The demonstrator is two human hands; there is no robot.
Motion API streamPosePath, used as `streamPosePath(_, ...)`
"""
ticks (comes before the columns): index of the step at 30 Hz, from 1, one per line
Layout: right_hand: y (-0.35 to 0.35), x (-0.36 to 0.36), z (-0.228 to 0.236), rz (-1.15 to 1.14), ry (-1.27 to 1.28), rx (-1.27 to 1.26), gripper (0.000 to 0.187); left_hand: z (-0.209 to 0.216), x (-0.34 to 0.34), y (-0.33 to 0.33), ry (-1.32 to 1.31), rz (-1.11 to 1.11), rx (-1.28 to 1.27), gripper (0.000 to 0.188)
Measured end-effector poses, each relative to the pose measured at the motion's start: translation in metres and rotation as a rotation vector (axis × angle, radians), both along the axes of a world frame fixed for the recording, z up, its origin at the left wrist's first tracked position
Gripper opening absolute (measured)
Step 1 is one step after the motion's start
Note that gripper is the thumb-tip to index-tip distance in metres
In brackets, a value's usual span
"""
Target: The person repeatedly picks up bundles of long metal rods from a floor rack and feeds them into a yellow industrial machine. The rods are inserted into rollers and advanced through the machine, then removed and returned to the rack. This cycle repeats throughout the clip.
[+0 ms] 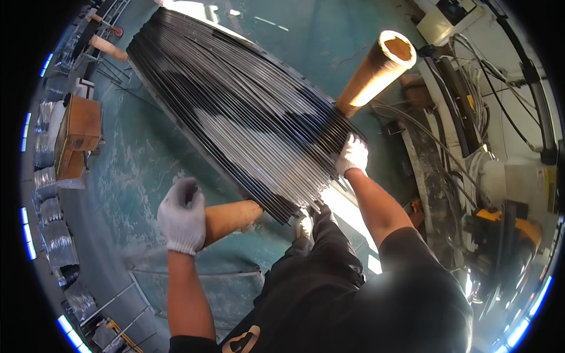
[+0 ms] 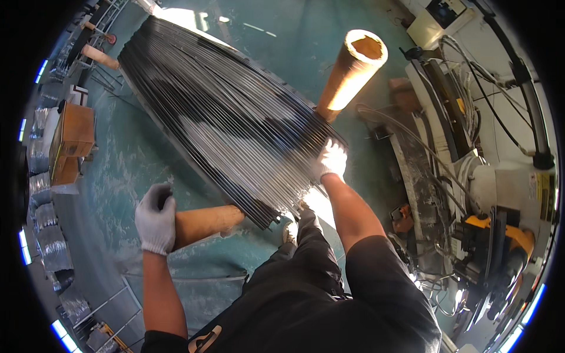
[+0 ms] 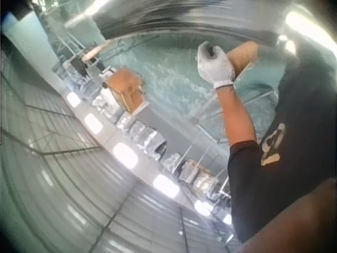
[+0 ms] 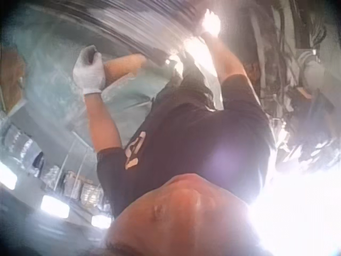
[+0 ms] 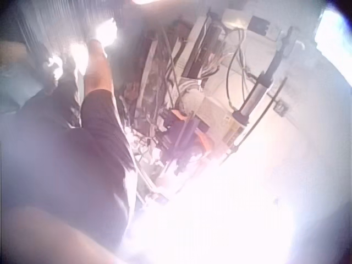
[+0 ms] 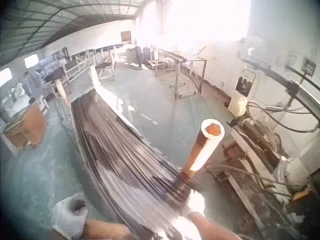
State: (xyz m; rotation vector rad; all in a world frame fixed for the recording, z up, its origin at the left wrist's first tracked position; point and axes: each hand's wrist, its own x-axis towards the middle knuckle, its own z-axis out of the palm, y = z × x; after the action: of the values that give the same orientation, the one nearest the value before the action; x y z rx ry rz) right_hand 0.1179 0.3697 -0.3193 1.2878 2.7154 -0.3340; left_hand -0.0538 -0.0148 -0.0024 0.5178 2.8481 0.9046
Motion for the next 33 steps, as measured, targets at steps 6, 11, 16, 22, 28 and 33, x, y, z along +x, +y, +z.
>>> streamPosePath(6,0.042,-0.072,-0.011,-0.016,-0.157,-0.043,0.101,-0.002,-0.002,0.009,-0.069,0.092,0.051,0.028)
streamPosePath(11,0.039,-0.041,-0.065,0.258,-0.09,-0.06,0.051,-0.001,-0.005,0.014,-0.077,0.088,0.037,0.03)
streamPosePath(16,0.03,-0.055,-0.052,0.389,-0.199,-0.196,0.026,0.003,-0.007,0.021,-0.065,0.1,0.024,0.03)
streamPosePath(22,0.03,-0.062,0.0,0.379,-0.191,-0.376,0.034,0.009,-0.002,0.02,-0.04,0.107,-0.039,0.03)
streamPosePath(28,0.038,-0.044,-0.034,0.125,0.058,-0.726,0.038,0.004,-0.001,0.017,0.02,0.104,0.013,0.027)
streamPosePath(33,0.016,-0.035,-0.016,0.23,0.027,-0.232,0.037,0.007,0.011,0.021,0.046,0.114,0.005,0.025)
